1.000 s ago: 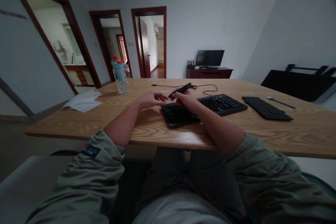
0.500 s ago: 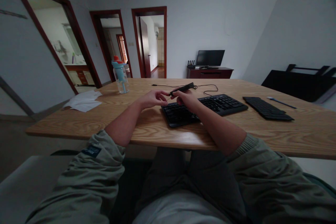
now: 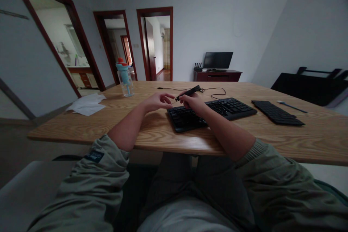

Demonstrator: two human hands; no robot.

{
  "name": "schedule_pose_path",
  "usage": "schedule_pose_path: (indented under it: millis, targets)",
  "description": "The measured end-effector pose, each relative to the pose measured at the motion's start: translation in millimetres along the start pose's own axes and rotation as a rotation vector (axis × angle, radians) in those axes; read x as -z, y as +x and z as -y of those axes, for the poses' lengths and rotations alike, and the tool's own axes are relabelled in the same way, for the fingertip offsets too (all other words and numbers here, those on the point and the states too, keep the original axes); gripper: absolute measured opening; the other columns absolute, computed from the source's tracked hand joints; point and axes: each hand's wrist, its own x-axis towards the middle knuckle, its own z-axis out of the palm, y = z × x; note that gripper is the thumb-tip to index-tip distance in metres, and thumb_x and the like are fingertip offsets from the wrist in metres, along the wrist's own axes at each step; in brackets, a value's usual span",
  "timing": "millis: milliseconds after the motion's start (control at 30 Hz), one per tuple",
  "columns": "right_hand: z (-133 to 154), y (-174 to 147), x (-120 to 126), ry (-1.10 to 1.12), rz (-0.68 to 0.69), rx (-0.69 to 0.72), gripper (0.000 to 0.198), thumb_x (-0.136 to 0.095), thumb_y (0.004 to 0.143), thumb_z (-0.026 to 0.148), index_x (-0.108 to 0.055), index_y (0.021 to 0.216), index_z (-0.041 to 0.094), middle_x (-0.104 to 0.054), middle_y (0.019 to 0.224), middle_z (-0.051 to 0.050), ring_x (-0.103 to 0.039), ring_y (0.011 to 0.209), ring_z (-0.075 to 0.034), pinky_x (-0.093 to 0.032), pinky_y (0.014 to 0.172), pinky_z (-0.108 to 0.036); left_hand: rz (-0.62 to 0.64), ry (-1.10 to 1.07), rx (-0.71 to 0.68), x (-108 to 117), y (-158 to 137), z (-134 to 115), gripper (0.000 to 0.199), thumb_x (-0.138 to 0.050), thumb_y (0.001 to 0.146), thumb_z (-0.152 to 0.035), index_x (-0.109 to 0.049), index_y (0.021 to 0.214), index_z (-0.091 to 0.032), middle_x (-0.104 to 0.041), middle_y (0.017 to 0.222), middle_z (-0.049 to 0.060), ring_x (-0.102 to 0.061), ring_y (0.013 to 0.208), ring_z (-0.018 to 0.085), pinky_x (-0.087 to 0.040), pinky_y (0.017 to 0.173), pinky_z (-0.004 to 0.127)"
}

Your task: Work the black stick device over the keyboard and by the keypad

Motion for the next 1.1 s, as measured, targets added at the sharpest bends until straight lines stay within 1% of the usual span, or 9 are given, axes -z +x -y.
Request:
schedule_pose_path:
  millis: [100, 233, 467, 533, 633, 733, 900, 1100]
  targets:
    - [2.0, -0.9, -0.2, -0.022, 0.002, 0.0, 0.019, -0.063, 0.072, 0.035, -0.063, 0.078, 0.017, -0.059, 0.068, 0.0, -0.045, 0.05, -0.01, -0.031, 0.046, -0.026, 0.033, 0.0, 0.002, -0.6, 2.1, 4.0, 0.063, -0.085, 0.065, -0.031, -0.064, 0.123, -0.015, -0.073, 0.087, 0.005, -0.068, 0.079, 0.017, -0.052, 0.079, 0.035]
    - [1.1, 0.0, -0.1, -0.067, -0.001, -0.011, 0.02, -0.064, 0.073, 0.037, -0.062, 0.075, 0.017, -0.056, 0.062, 0.001, -0.044, 0.05, -0.01, -0.032, 0.047, -0.026, 0.045, 0.028, -0.016, -1.3, 4.2, 8.0, 0.067, -0.086, 0.063, -0.033, -0.065, 0.124, -0.015, -0.073, 0.088, 0.006, -0.068, 0.079, 0.018, -0.052, 0.078, 0.035]
    - [-1.7, 1.1, -0.3, -0.11, -0.027, -0.028, 0.026, -0.065, 0.073, 0.042, -0.061, 0.07, 0.017, -0.052, 0.055, 0.002, -0.043, 0.049, -0.011, -0.031, 0.048, -0.026, 0.067, 0.052, -0.015, -3.2, 3.2, 5.8, 0.066, -0.086, 0.063, -0.036, -0.065, 0.123, -0.016, -0.072, 0.086, 0.004, -0.067, 0.078, 0.017, -0.05, 0.076, 0.032]
    - [-1.0, 0.5, -0.1, -0.107, -0.023, -0.026, 0.026, -0.065, 0.073, 0.042, -0.061, 0.069, 0.017, -0.051, 0.054, 0.002, -0.043, 0.049, -0.011, -0.031, 0.048, -0.026, 0.064, 0.036, -0.002, -3.2, 2.9, 5.8, 0.065, -0.085, 0.065, -0.036, -0.065, 0.123, -0.015, -0.072, 0.086, 0.005, -0.067, 0.079, 0.017, -0.05, 0.076, 0.032]
    - [-0.4, 0.1, 0.3, -0.095, -0.018, -0.032, 0.026, -0.065, 0.072, 0.042, -0.062, 0.07, 0.017, -0.051, 0.053, 0.002, -0.043, 0.049, -0.011, -0.031, 0.047, -0.026, 0.049, -0.002, -0.003, -2.8, 2.8, 6.5, 0.062, -0.082, 0.069, -0.038, -0.064, 0.124, -0.015, -0.072, 0.092, 0.007, -0.067, 0.084, 0.018, -0.05, 0.077, 0.033]
    - [-0.8, 0.4, 0.2, -0.089, -0.021, -0.036, 0.026, -0.065, 0.072, 0.042, -0.062, 0.07, 0.017, -0.052, 0.054, 0.002, -0.043, 0.048, -0.011, -0.031, 0.047, -0.026, 0.034, -0.015, -0.018, -2.8, 3.2, 7.0, 0.062, -0.082, 0.069, -0.037, -0.064, 0.124, -0.016, -0.072, 0.096, 0.008, -0.067, 0.087, 0.019, -0.05, 0.08, 0.034]
    - [-0.6, 0.4, -0.3, -0.075, -0.01, -0.037, 0.026, -0.066, 0.072, 0.043, -0.062, 0.07, 0.017, -0.052, 0.054, 0.002, -0.043, 0.049, -0.011, -0.031, 0.046, -0.025, 0.053, -0.023, 0.007, -3.3, 4.0, 7.4, 0.065, -0.085, 0.063, -0.032, -0.064, 0.122, -0.016, -0.072, 0.092, 0.006, -0.067, 0.082, 0.018, -0.051, 0.08, 0.035]
    - [0.2, -0.7, 0.4, -0.107, -0.013, -0.062, 0.029, -0.065, 0.073, 0.044, -0.06, 0.064, 0.017, -0.052, 0.054, 0.0, -0.044, 0.05, -0.011, -0.031, 0.047, -0.025, 0.011, -0.035, -0.014, -2.6, 1.1, 3.0, 0.062, -0.083, 0.066, -0.032, -0.064, 0.123, -0.014, -0.07, 0.086, 0.004, -0.066, 0.078, 0.016, -0.05, 0.078, 0.033]
